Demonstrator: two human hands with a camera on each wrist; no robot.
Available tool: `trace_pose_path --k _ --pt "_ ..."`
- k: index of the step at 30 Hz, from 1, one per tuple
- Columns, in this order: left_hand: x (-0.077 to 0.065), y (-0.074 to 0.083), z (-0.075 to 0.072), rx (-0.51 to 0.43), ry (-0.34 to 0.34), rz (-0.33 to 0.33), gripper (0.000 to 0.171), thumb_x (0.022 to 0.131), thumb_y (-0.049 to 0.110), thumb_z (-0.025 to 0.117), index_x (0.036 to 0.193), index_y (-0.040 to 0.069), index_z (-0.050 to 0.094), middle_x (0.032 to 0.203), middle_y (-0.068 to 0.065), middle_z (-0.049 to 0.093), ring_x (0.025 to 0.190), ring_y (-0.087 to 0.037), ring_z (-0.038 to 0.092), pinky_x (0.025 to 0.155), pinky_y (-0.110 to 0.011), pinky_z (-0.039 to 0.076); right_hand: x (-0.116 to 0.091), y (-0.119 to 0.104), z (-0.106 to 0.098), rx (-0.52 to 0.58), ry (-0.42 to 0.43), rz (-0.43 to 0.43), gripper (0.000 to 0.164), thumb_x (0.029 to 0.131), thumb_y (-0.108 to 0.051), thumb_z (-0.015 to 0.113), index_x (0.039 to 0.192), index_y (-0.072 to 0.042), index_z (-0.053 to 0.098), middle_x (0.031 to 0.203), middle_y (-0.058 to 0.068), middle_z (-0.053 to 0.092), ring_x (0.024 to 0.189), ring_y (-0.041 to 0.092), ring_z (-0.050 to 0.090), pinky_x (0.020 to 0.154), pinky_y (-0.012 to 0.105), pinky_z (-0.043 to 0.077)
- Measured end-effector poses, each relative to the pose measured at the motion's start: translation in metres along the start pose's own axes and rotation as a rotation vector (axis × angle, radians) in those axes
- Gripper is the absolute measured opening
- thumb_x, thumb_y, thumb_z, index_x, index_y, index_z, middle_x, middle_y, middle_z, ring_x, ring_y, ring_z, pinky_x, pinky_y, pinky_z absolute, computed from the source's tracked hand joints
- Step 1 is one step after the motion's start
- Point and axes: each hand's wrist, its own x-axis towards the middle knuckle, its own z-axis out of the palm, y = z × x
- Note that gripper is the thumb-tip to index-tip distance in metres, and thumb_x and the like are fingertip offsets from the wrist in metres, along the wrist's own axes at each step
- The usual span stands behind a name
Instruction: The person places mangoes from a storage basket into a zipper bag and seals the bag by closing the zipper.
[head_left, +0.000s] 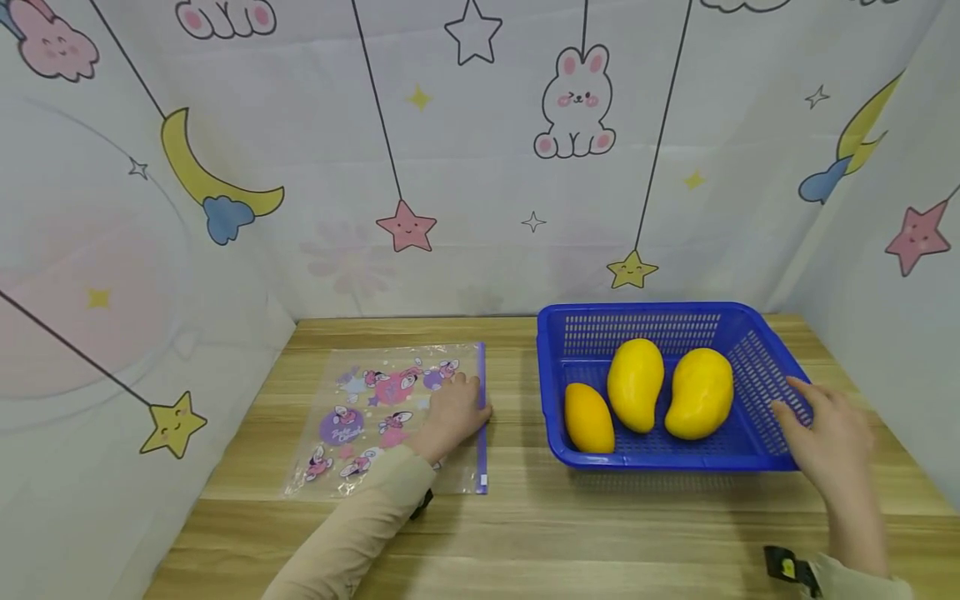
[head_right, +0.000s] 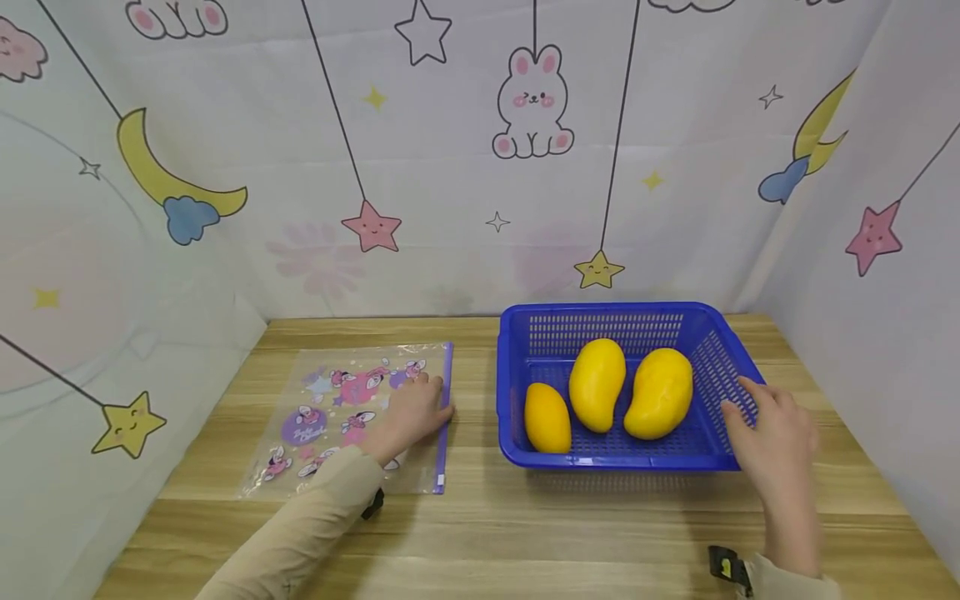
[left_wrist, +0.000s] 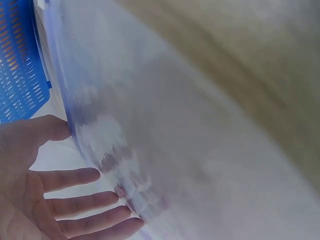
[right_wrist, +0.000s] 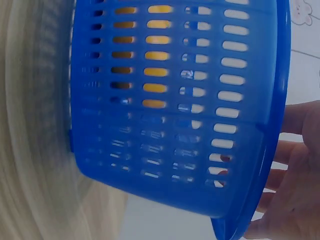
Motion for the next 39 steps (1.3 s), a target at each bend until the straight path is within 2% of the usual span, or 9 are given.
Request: trace_pose_path --k 10,16,20,27,35,39 --pt "0.002 0.001 -0.003 -0.054 -0.011 -0.006 0.022 0.083 0.025 0.067 0.082 0.003 0.062 0.080 -0.012 0.058 0.070 -0.026 0.056 0.060 -0.041 0.053 0.005 -0.020 0.006 0.018 -0.014 -0.112 0.048 0.098 -0.023 0.049 0.135 0.007 0.047 0.127 0.042 0.046 0.114 0.060 0.040 0.089 0.072 0.027" --pt "0.004 0.003 -0.004 -0.053 -0.029 -0.006 0.020 0.083 0.019 0.066 0.071 0.005 0.058 0.074 -0.011 0.058 0.064 -0.022 0.053 0.054 -0.036 0.051 0.006 -0.032 0.009 0.032 -0.048 -0.129 0.047 0.099 -0.026 0.048 0.134 0.006 0.048 0.128 0.040 0.045 0.114 0.060 0.039 0.088 0.074 0.026" --pt "0.005 0.004 -0.003 -0.025 -0.022 -0.011 0.022 0.082 0.016 0.066 0.064 0.005 0.058 0.074 -0.013 0.061 0.063 -0.023 0.056 0.054 -0.038 0.053 0.009 -0.040 0.009 0.050 -0.056 -0.142 0.047 0.099 -0.026 0.049 0.134 0.005 0.049 0.129 0.040 0.045 0.114 0.060 0.038 0.088 0.076 0.025" --pt "0.006 0.004 -0.003 -0.018 -0.020 -0.043 0.018 0.082 0.015 0.068 0.074 0.000 0.064 0.077 -0.015 0.062 0.065 -0.027 0.059 0.053 -0.037 0.054 0.013 -0.057 0.010 0.076 -0.080 -0.171 0.048 0.099 -0.026 0.050 0.136 0.005 0.048 0.130 0.039 0.044 0.117 0.060 0.036 0.090 0.077 0.024" --pt "0.005 0.000 -0.002 -0.014 0.027 -0.015 0.015 0.082 0.014 0.067 0.089 0.001 0.064 0.076 -0.013 0.062 0.060 -0.023 0.057 0.047 -0.035 0.050 0.013 -0.073 0.010 0.091 -0.102 -0.208 0.047 0.100 -0.026 0.049 0.135 0.005 0.048 0.130 0.037 0.046 0.119 0.058 0.037 0.093 0.075 0.026" --pt "0.004 0.001 -0.005 -0.009 0.069 0.000 0.013 0.081 0.012 0.068 0.088 0.001 0.064 0.075 -0.012 0.061 0.059 -0.022 0.055 0.047 -0.033 0.049 0.013 -0.082 0.010 0.099 -0.094 -0.233 0.045 0.099 -0.025 0.050 0.133 0.005 0.050 0.127 0.035 0.049 0.117 0.056 0.040 0.092 0.073 0.028"
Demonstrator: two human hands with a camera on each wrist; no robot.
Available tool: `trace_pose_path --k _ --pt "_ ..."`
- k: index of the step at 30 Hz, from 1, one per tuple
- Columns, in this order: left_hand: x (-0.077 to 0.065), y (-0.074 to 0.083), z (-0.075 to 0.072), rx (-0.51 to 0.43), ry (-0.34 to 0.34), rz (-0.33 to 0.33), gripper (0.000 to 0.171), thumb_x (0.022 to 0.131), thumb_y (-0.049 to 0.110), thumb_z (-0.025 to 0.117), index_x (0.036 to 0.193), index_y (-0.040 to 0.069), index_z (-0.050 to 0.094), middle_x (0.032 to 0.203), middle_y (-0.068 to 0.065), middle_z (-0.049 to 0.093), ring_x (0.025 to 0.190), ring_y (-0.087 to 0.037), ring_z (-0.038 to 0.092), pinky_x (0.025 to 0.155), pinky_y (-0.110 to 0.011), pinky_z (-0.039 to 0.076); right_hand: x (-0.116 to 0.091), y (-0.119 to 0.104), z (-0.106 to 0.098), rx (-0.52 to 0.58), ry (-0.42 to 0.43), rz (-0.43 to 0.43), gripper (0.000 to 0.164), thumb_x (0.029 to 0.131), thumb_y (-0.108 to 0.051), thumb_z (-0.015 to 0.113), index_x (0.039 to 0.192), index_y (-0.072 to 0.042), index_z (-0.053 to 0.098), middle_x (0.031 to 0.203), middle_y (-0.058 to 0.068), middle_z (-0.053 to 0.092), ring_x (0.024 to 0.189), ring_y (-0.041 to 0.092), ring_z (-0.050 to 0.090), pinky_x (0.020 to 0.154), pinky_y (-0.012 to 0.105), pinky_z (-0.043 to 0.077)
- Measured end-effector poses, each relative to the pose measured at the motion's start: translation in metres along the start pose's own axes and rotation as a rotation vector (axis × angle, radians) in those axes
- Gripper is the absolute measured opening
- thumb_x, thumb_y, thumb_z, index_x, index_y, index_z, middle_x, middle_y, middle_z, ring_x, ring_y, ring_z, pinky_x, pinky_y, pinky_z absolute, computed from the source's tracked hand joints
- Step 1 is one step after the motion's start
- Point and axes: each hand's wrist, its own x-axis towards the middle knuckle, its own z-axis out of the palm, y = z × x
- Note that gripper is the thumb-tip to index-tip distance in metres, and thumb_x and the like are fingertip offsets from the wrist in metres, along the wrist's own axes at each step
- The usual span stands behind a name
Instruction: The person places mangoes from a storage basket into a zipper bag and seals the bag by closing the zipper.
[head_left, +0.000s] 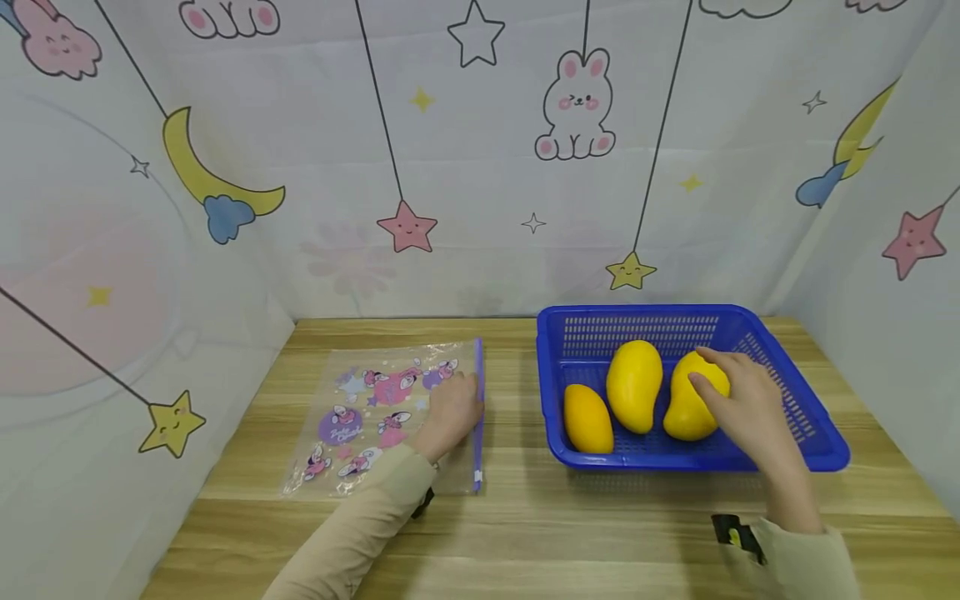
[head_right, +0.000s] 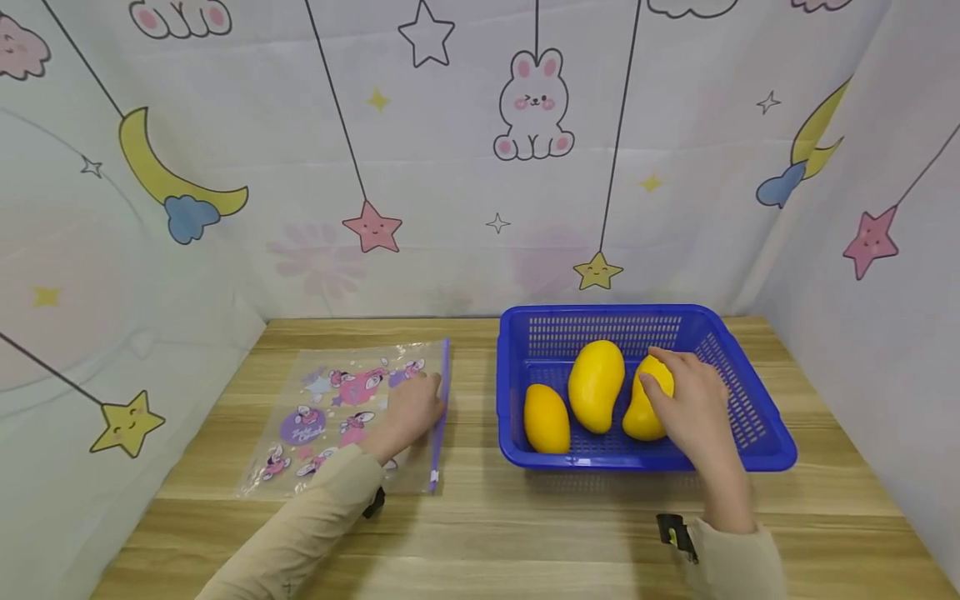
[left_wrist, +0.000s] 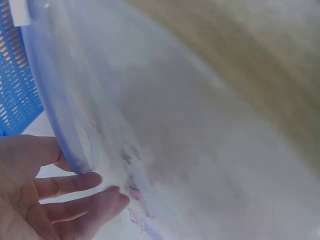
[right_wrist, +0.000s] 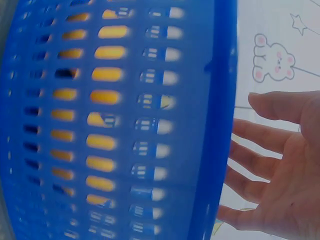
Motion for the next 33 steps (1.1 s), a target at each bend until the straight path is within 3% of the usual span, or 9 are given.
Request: trace_pose_path --k 6,17,24,33 --pt "0.000 0.002 -0.006 -0.004 0.065 0.019 0.007 0.079 0.003 0.062 0.073 0.003 0.060 0.064 -0.009 0.059 0.053 -0.021 0.055 0.043 -0.032 0.049 0.004 -0.010 0.004 0.007 -0.006 -0.033 0.044 0.099 -0.024 0.051 0.133 0.004 0.051 0.126 0.034 0.051 0.116 0.055 0.041 0.091 0.071 0.029" --pt "-0.004 0.000 -0.013 -0.105 -0.015 0.026 0.005 0.079 -0.004 0.060 0.082 -0.001 0.063 0.069 -0.009 0.061 0.056 -0.018 0.052 0.049 -0.028 0.048 0.010 -0.030 0.015 -0.027 -0.033 -0.069 0.042 0.097 -0.023 0.055 0.131 0.002 0.055 0.128 0.032 0.053 0.118 0.052 0.044 0.095 0.070 0.031" --pt "-0.006 -0.001 -0.019 -0.065 0.029 0.089 0.008 0.074 -0.007 0.064 0.081 -0.002 0.064 0.071 -0.012 0.064 0.061 -0.024 0.060 0.052 -0.032 0.052 0.012 -0.043 0.021 -0.028 -0.072 -0.084 0.043 0.097 -0.023 0.056 0.133 0.000 0.054 0.128 0.031 0.053 0.116 0.049 0.046 0.094 0.066 0.033" --pt "-0.007 0.002 -0.031 -0.075 0.053 0.122 0.015 0.072 -0.012 0.060 0.068 0.002 0.056 0.065 -0.009 0.058 0.057 -0.020 0.052 0.050 -0.031 0.050 0.015 -0.056 0.029 0.052 -0.114 -0.077 0.044 0.098 -0.024 0.053 0.135 0.000 0.052 0.133 0.029 0.051 0.123 0.048 0.042 0.100 0.067 0.031"
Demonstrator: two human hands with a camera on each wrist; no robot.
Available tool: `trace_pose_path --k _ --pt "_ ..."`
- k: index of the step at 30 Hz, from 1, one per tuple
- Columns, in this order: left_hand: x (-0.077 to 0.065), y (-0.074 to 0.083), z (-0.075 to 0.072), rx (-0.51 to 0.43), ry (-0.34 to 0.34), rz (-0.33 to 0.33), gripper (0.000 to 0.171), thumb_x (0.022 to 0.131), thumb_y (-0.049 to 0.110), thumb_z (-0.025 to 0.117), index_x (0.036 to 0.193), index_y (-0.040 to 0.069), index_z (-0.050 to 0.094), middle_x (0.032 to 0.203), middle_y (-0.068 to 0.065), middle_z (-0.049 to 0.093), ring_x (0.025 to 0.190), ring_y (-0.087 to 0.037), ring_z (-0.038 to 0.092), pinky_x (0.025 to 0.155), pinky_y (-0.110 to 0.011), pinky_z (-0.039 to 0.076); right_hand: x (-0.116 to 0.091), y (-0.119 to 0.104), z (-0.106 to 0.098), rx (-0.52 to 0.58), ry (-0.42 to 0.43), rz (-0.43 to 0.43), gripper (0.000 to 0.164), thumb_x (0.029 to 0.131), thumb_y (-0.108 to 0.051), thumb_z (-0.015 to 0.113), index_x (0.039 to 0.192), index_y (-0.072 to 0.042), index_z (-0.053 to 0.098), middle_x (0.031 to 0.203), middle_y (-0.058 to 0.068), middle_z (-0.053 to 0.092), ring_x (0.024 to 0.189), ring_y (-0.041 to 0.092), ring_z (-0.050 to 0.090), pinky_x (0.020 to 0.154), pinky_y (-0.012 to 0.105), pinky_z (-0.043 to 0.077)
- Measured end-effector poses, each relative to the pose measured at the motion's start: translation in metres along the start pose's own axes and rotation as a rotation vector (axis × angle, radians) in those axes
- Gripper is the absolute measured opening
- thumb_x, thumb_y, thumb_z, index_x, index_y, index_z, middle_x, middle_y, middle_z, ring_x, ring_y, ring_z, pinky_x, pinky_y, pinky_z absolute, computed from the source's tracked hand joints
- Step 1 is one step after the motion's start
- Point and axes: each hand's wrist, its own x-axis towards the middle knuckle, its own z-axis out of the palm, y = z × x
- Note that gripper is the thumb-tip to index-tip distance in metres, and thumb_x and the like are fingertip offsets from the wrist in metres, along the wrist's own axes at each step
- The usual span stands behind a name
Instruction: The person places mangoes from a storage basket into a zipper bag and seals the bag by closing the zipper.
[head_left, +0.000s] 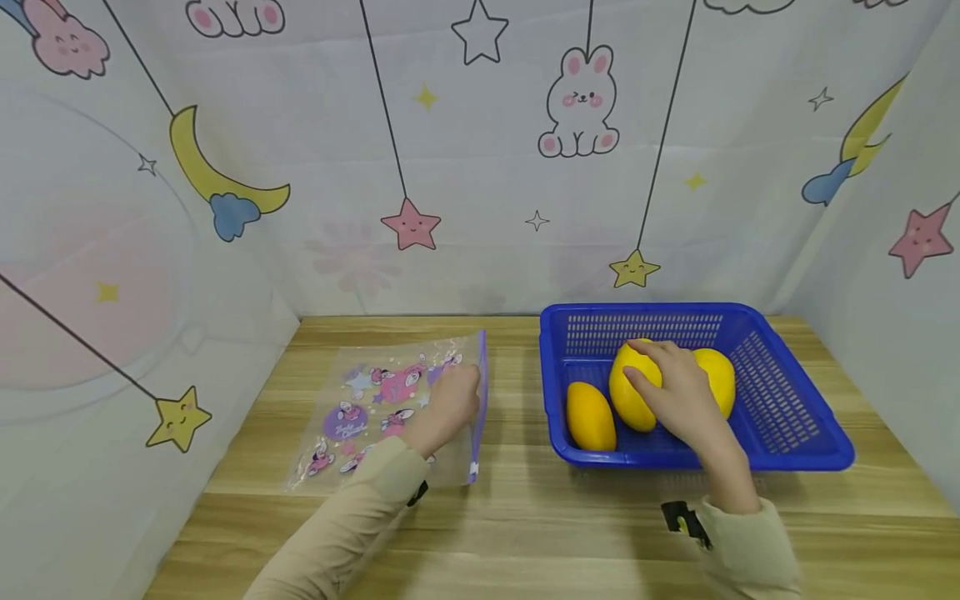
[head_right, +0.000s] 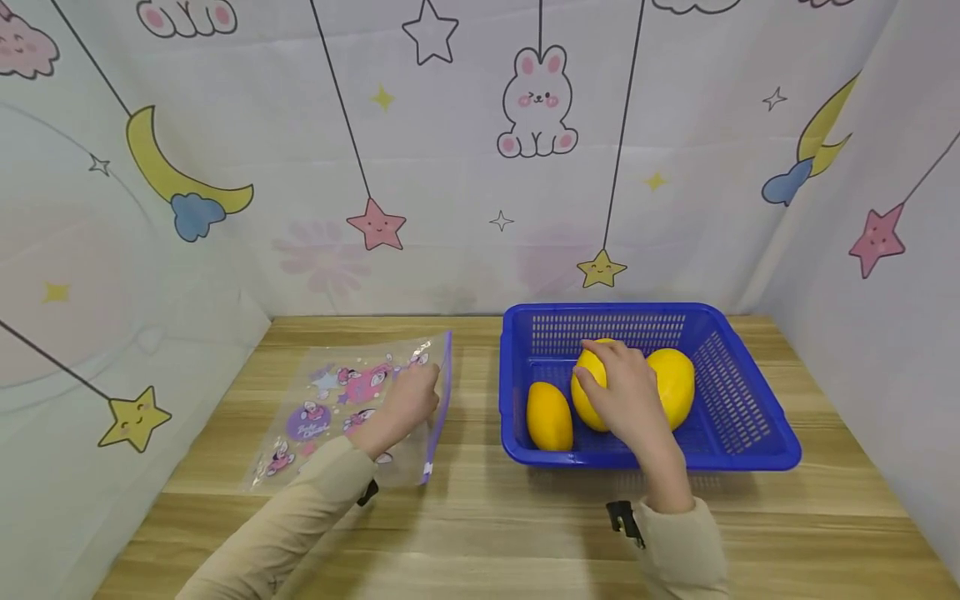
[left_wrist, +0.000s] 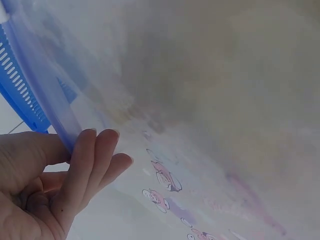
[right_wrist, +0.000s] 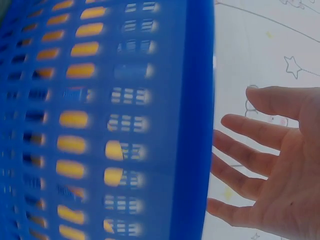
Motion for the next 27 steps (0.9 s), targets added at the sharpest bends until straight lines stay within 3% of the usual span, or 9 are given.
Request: trace_pose_path --k 7,16,27 --pt "0.002 0.006 -0.008 -0.004 -0.035 -0.013 0.015 0.074 -0.011 0.059 0.069 0.003 0.056 0.064 -0.008 0.056 0.056 -0.017 0.047 0.047 -0.028 0.046 0.003 -0.011 0.010 0.035 -0.010 -0.011 0.043 0.097 -0.022 0.054 0.136 -0.001 0.052 0.136 0.027 0.050 0.126 0.047 0.041 0.103 0.069 0.029" --pt "0.002 0.016 -0.018 -0.021 -0.010 0.013 0.018 0.076 -0.012 0.058 0.068 0.003 0.053 0.059 -0.003 0.043 0.052 -0.014 0.039 0.042 -0.020 0.035 0.006 -0.020 0.021 0.034 -0.013 -0.034 0.044 0.096 -0.021 0.056 0.136 -0.003 0.052 0.135 0.026 0.052 0.125 0.047 0.044 0.101 0.068 0.034" --pt "0.002 0.020 -0.028 -0.028 -0.018 0.053 0.020 0.081 -0.012 0.054 0.070 0.005 0.050 0.056 0.002 0.030 0.047 -0.010 0.030 0.037 -0.016 0.024 0.007 -0.026 0.036 0.109 -0.042 -0.049 0.043 0.097 -0.021 0.056 0.136 -0.004 0.053 0.131 0.021 0.055 0.122 0.041 0.048 0.102 0.060 0.039"
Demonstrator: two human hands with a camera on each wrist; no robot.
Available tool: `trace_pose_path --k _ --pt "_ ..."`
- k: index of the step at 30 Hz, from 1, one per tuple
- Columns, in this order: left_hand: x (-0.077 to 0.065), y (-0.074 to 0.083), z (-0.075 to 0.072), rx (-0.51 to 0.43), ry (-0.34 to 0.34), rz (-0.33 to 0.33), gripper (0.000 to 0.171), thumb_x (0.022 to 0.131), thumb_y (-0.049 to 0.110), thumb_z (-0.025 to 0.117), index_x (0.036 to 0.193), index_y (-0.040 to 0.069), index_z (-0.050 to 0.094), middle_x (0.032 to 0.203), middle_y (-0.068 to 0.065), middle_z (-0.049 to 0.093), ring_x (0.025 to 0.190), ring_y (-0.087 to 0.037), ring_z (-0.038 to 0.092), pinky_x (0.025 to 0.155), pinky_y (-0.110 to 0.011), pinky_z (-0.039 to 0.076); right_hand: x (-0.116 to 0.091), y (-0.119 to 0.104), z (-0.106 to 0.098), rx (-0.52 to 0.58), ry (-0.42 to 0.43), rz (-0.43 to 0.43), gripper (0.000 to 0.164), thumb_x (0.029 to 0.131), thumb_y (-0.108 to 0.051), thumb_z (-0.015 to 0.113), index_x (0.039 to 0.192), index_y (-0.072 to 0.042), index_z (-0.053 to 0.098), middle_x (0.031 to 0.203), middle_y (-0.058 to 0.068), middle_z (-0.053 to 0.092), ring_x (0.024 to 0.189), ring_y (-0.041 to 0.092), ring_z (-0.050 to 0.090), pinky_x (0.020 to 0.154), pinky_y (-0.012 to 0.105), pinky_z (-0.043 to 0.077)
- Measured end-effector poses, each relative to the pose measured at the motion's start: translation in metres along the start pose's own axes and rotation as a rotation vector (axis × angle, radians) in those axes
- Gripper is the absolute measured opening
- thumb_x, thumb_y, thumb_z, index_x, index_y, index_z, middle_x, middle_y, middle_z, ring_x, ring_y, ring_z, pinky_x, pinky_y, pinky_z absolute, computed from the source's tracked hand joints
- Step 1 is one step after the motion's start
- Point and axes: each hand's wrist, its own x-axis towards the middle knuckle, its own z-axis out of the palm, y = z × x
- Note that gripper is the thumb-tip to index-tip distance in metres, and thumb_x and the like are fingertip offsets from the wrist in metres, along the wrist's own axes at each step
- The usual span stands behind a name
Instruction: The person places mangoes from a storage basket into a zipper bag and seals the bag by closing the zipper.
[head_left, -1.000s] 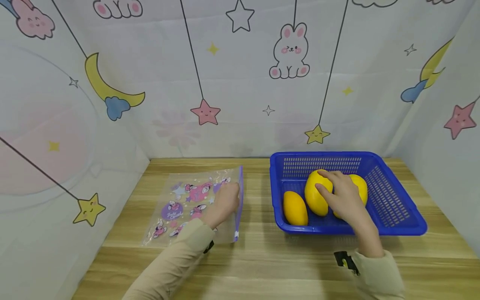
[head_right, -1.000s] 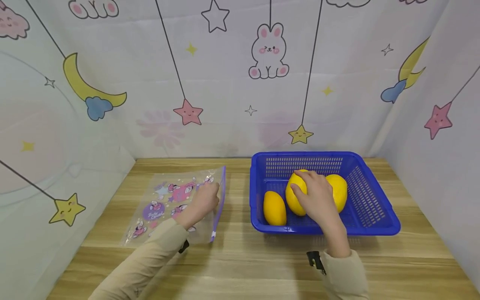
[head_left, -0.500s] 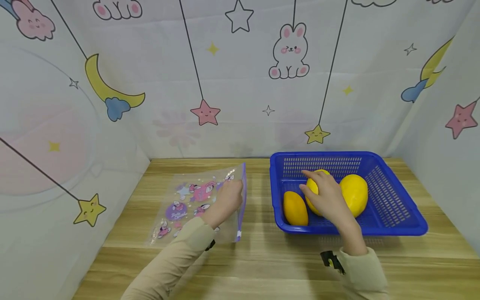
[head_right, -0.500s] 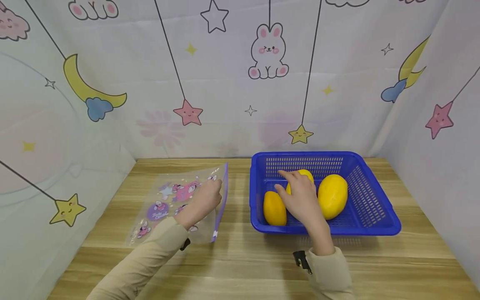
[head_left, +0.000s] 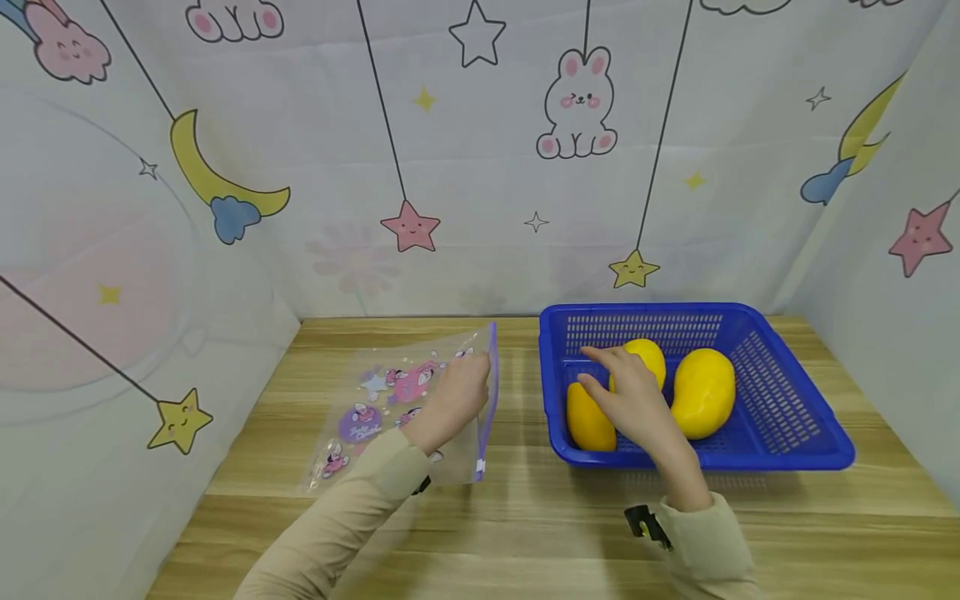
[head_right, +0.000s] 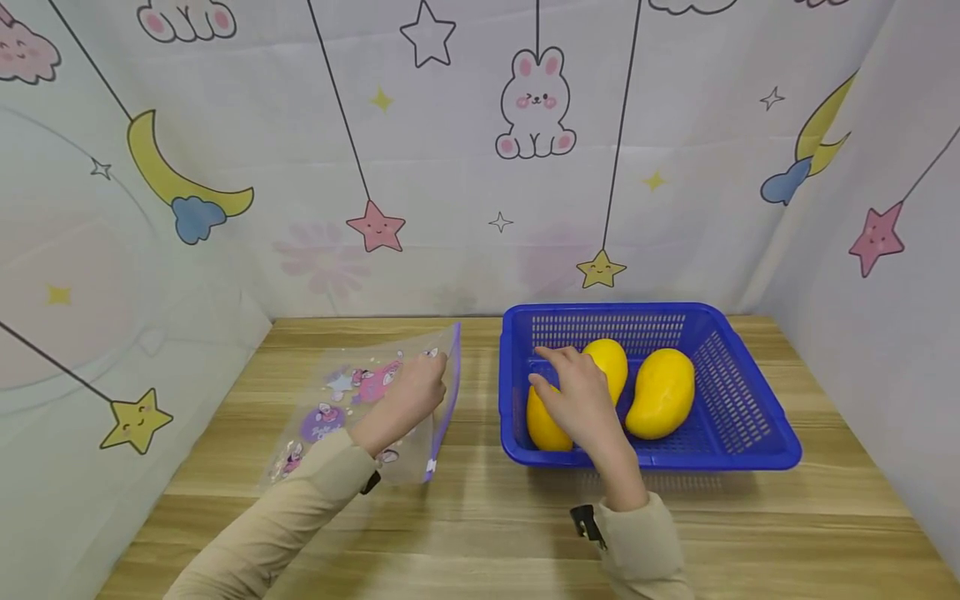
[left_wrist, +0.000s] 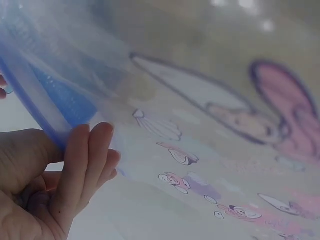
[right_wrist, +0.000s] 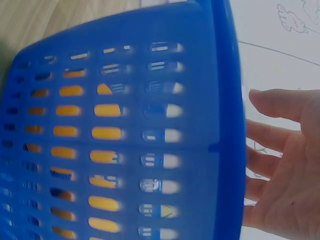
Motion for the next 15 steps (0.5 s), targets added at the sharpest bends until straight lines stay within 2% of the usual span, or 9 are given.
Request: trace_pose_path --k 4,11,15 --pt "0.001 0.002 -0.002 0.054 0.054 0.032 0.022 0.080 -0.010 0.056 0.067 0.006 0.048 0.056 0.002 0.030 0.047 -0.010 0.029 0.037 -0.017 0.023 0.002 -0.002 0.004 0.005 -0.012 0.002 0.044 0.096 -0.022 0.057 0.136 -0.004 0.053 0.131 0.021 0.055 0.121 0.040 0.049 0.101 0.058 0.041" --pt "0.005 0.005 -0.006 0.138 0.118 0.065 0.017 0.078 -0.008 0.061 0.068 0.003 0.053 0.061 -0.007 0.054 0.052 -0.015 0.044 0.042 -0.027 0.040 0.005 -0.005 0.011 0.017 -0.021 -0.013 0.044 0.096 -0.023 0.057 0.135 -0.004 0.053 0.130 0.019 0.057 0.120 0.038 0.052 0.100 0.056 0.044" --pt "0.005 0.006 -0.009 0.142 0.135 0.085 0.019 0.077 -0.010 0.061 0.066 0.003 0.052 0.061 -0.008 0.055 0.053 -0.015 0.043 0.044 -0.027 0.040 0.005 -0.005 0.013 0.023 -0.030 -0.014 0.044 0.097 -0.024 0.056 0.136 -0.005 0.053 0.129 0.018 0.058 0.120 0.037 0.052 0.101 0.056 0.043"
